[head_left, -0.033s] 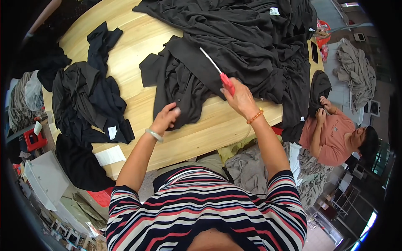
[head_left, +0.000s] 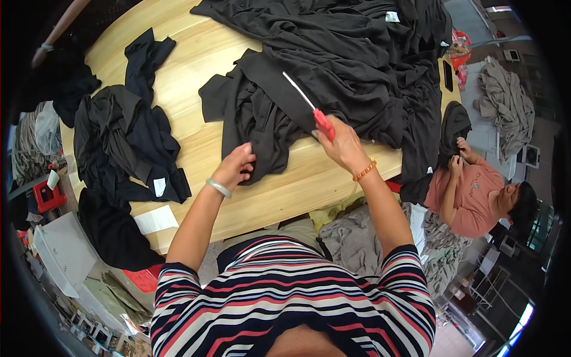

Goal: Trimming loose threads from black garments using a pair of scissors on a large work table.

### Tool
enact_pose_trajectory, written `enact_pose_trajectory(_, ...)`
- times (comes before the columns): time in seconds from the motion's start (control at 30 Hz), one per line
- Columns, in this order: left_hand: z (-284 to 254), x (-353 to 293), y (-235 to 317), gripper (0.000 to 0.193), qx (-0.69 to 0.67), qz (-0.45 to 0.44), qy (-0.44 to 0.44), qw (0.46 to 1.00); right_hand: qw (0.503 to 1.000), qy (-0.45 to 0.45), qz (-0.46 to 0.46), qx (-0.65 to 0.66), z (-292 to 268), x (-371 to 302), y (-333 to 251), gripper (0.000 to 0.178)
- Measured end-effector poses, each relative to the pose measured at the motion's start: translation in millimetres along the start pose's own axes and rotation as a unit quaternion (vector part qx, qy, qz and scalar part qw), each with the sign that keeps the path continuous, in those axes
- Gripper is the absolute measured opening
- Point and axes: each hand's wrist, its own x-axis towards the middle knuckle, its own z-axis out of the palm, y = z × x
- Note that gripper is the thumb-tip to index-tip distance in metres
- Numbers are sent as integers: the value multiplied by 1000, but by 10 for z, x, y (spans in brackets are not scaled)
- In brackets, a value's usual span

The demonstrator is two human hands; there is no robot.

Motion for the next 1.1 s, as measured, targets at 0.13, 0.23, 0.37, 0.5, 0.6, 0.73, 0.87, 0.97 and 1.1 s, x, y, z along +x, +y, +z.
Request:
enact_pose_trajectory(0.13, 14, 297, -13, 31, -71, 22, -26, 997, 996, -90, 18, -12, -53, -331, -238, 23)
enact_pose_trajectory(0.23, 17, 442, -117, 18, 95, 180, 45, 978, 985, -160, 43, -51, -84, -460, -351, 23)
enact_pose_trajectory(0.37, -8, 479, -313, 6, 121, 329, 91, 932, 955, -263, 46, -125, -128, -586, -492, 26)
enact_pose_trajectory(0.5, -70, 533, -502, 8, 39, 318, 99, 942, 923, -370, 8, -110, -112, -755, -616, 26)
enact_pose_trajectory(0.6, -115, 530, -542, 5, 11, 324, 71, 943, 928, -353, 23, -116, -80, -796, -608, 26)
enact_pose_trajectory(0.73, -213, 550, -558, 10, -43, 305, 69, 949, 932, -343, 37, -111, -77, -805, -733, 26)
enact_pose_trajectory(0.87, -249, 467, -488, 15, -141, 203, 51, 968, 932, -348, 7, -102, 45, -915, -708, 26)
enact_pose_trajectory(0.97, -311, 439, -481, 16, -165, 165, 4, 972, 924, -370, -2, -96, 75, -1012, -728, 25)
enact_pose_trajectory(1.1, -355, 353, -653, 12, 98, 220, 59, 969, 951, -301, 44, -52, 33, -884, -714, 23)
